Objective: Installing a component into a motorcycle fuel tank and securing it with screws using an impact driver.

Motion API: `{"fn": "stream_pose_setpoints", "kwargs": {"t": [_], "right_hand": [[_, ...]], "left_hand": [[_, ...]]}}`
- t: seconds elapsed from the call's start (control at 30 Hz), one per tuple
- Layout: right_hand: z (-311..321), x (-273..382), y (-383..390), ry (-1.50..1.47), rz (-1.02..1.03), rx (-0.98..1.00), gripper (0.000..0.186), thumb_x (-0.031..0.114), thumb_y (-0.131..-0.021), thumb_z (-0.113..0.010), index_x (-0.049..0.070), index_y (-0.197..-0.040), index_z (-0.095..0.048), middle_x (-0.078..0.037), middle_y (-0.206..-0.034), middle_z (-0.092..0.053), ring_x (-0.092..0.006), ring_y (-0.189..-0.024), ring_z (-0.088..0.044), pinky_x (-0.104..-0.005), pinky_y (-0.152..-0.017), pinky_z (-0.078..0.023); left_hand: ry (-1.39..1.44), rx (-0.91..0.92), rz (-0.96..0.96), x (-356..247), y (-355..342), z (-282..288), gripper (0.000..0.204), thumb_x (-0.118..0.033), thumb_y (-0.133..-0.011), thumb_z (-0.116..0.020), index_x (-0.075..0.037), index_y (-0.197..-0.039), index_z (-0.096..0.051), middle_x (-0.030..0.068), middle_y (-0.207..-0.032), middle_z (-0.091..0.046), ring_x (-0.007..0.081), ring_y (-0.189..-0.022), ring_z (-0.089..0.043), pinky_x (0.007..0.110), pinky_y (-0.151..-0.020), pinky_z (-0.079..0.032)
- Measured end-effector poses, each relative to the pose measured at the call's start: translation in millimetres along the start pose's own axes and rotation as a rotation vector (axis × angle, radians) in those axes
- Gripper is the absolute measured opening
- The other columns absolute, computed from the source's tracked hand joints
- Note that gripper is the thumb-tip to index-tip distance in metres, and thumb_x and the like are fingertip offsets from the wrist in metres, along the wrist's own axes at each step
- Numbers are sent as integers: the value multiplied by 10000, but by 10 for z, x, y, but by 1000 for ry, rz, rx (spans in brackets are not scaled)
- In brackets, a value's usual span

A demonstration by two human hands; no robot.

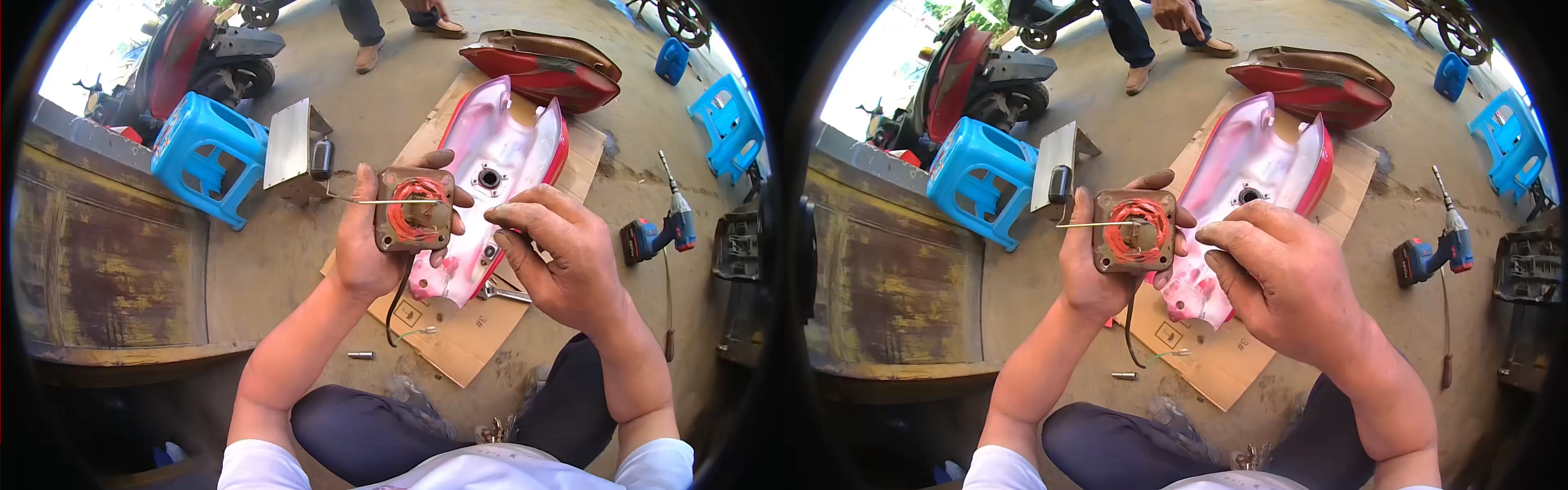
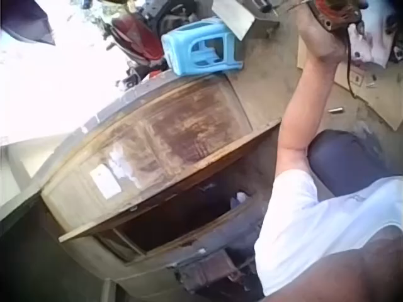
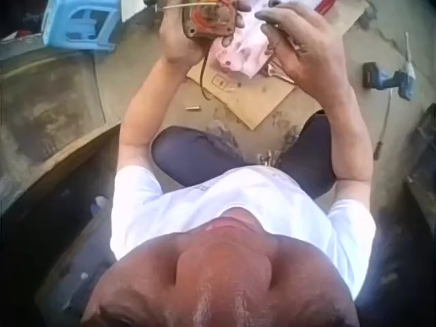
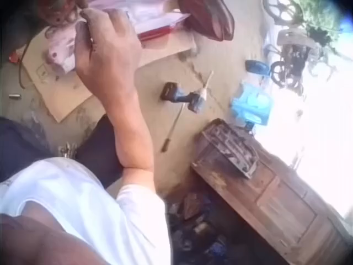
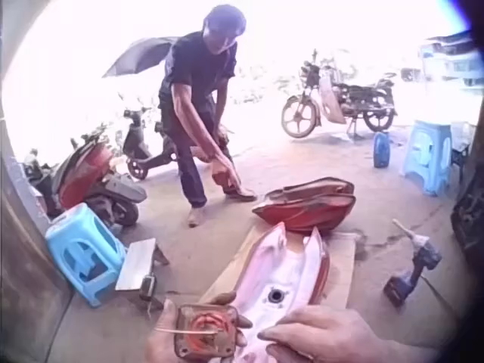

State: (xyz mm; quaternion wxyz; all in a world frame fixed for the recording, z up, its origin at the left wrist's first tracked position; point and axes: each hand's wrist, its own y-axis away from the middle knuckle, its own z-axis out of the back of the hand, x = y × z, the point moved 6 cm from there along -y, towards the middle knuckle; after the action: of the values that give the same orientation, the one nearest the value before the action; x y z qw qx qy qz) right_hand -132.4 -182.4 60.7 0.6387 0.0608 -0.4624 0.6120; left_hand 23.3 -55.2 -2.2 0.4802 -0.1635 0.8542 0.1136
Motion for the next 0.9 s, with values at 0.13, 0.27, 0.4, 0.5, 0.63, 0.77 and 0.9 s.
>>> {"fn": "stream_pose_setpoints", "kwargs": {"t": [0.13,0.27,0.4,0.5,0.63,0.77,0.9], "right_hand": [[161,-69,-26,11,45,-87,186,20,-884,-774,34,-1067,-744,-140,-964,-712,-331,-823,-705,-424,-727,-575],[285,-174,31,-3,39,-107,158,17,-881,-774,32,-1036,-750,-131,-931,-711,-324,-803,-703,-419,-711,-573],[297,-307,36,-8,-7,-86,131,5,-882,-769,26,-1011,-754,-131,-884,-706,-321,-778,-700,-406,-682,-560],[284,-393,2,-48,-44,-122,118,5,-883,-775,15,-998,-755,-124,-864,-707,-287,-741,-694,-383,-665,-551],[374,-517,7,-37,-111,-138,92,14,-900,-772,-2,-990,-756,-114,-833,-705,-228,-692,-668,-345,-646,-530],[479,-611,4,-63,-145,-210,85,43,-953,-745,-17,-1012,-760,-92,-813,-699,-145,-676,-626,-296,-634,-494],[554,-749,31,-83,-178,-289,115,79,-986,-737,-28,-1025,-758,-61,-804,-711,-87,-710,-611,-279,-637,-480]], "left_hand": [[215,95,-20,50,-100,-128,978,-756,-1059,-219,42,-1610,-341,281,-1282,-659,330,-1020,-721,355,-686,-623],[310,63,23,221,-156,-154,910,-707,-1061,-293,27,-1595,-351,352,-1223,-630,346,-953,-705,326,-441,-571],[345,64,68,327,-167,-127,897,-691,-1062,-289,25,-1598,-358,345,-1213,-627,341,-940,-702,293,-430,-556],[363,63,69,353,-189,-109,894,-684,-1062,-294,31,-1596,-356,341,-1215,-628,335,-942,-700,288,-427,-551],[323,7,75,400,-213,-97,880,-656,-1064,-310,48,-1590,-351,338,-1222,-630,334,-943,-697,284,-424,-545],[290,-30,70,430,-228,26,848,-614,-1062,-318,62,-1570,-377,334,-1244,-635,333,-985,-712,311,-451,-573],[250,-72,111,507,-258,113,805,-595,-1094,-285,61,-1534,-438,317,-1273,-646,319,-1013,-723,336,-517,-608]]}}
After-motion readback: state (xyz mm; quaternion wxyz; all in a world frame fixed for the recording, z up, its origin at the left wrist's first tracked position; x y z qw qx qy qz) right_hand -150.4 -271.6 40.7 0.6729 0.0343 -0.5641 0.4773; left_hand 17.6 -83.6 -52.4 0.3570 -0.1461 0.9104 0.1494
